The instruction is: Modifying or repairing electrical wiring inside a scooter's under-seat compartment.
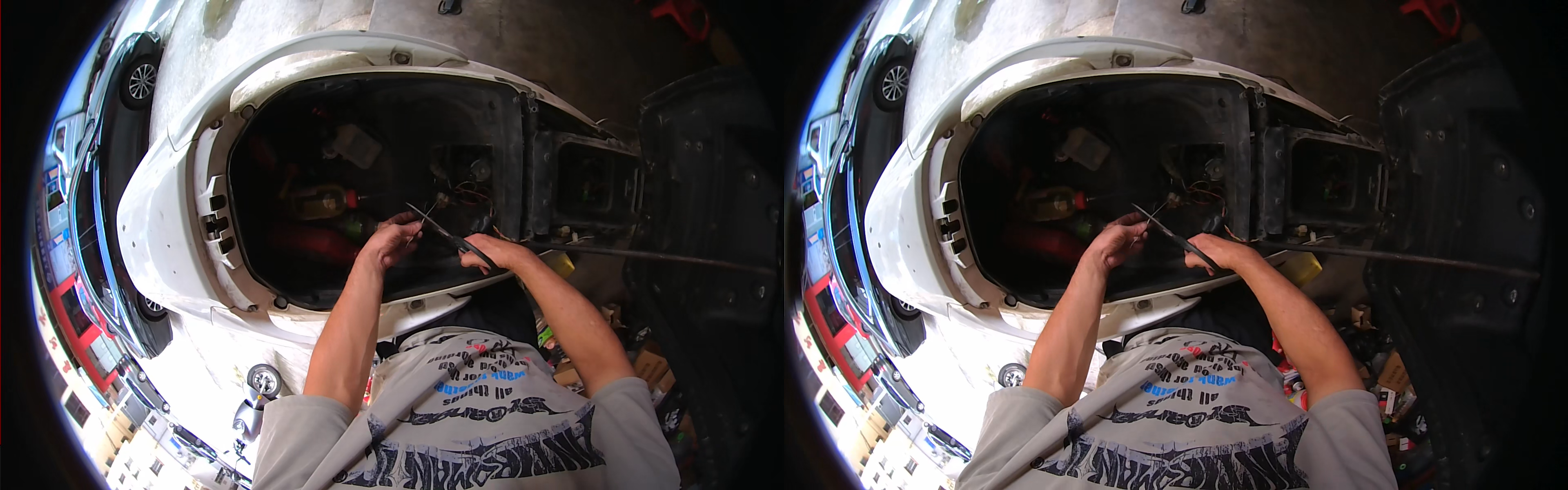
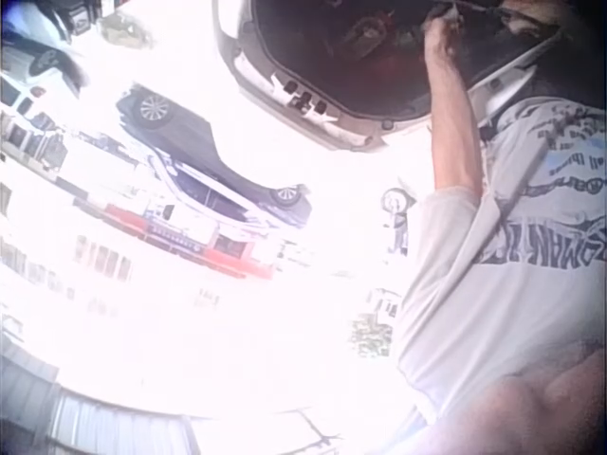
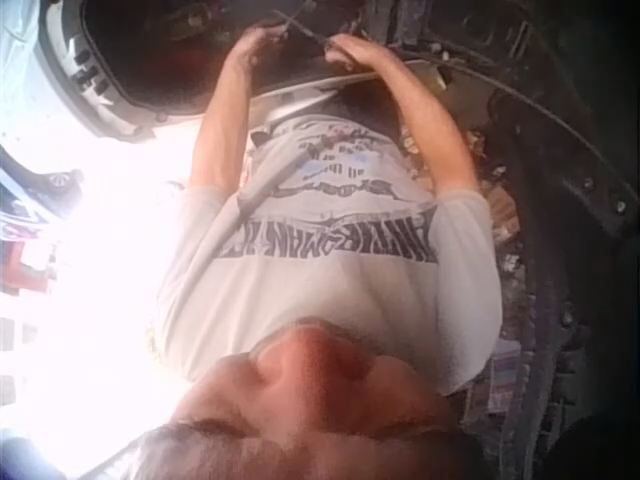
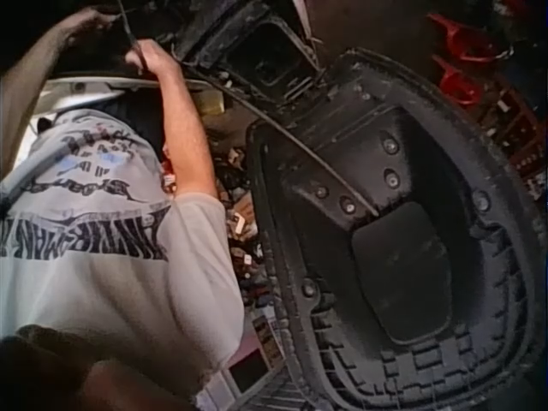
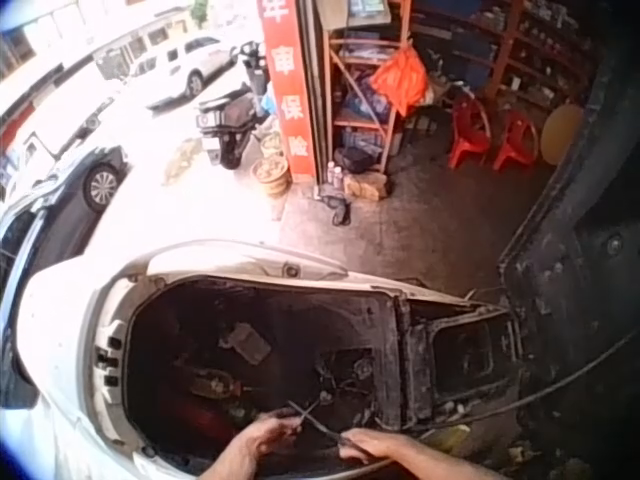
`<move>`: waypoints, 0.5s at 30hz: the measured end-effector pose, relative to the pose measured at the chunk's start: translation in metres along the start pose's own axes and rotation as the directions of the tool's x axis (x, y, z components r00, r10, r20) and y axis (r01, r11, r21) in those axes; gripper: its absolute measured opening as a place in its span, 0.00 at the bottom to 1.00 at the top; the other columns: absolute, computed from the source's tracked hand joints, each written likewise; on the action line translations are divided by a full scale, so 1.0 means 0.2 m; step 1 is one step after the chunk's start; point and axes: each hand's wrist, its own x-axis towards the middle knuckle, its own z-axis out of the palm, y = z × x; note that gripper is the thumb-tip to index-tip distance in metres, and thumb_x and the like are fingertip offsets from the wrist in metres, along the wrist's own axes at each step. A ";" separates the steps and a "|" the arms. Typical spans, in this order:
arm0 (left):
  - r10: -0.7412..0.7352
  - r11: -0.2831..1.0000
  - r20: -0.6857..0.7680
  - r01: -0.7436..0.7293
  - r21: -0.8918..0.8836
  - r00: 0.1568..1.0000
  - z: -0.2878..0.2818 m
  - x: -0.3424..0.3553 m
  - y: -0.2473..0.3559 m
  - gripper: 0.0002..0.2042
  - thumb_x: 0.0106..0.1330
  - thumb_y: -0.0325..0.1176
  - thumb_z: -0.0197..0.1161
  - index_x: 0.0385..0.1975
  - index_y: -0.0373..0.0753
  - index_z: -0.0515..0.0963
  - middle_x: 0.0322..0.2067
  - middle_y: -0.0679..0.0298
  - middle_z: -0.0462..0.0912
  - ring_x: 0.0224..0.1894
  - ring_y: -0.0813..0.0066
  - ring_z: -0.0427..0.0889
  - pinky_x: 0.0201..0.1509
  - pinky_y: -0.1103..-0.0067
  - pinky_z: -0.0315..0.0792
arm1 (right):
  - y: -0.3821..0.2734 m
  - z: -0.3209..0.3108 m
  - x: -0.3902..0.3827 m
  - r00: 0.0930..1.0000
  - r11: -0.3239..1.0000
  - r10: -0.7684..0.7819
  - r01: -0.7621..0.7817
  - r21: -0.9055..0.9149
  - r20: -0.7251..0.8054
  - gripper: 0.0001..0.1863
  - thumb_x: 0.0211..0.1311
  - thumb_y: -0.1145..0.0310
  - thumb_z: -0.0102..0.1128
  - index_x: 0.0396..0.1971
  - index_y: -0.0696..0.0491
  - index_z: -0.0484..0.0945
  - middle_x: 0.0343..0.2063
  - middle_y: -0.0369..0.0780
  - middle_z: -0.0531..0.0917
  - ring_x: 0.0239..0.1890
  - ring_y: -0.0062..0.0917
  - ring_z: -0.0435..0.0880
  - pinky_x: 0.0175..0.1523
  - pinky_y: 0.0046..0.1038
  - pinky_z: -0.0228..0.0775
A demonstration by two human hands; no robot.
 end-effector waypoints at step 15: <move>0.107 0.953 0.381 0.014 -0.302 0.918 0.02 0.04 0.02 0.28 0.61 0.21 0.59 0.63 0.31 0.61 0.61 0.55 0.69 0.30 0.84 0.73 0.30 0.87 0.68 | -0.02 0.00 -0.06 1.000 0.986 -0.008 0.009 0.167 -0.005 0.10 0.41 0.66 0.53 0.16 0.56 0.67 0.10 0.34 0.69 0.12 0.20 0.72 0.19 0.24 0.61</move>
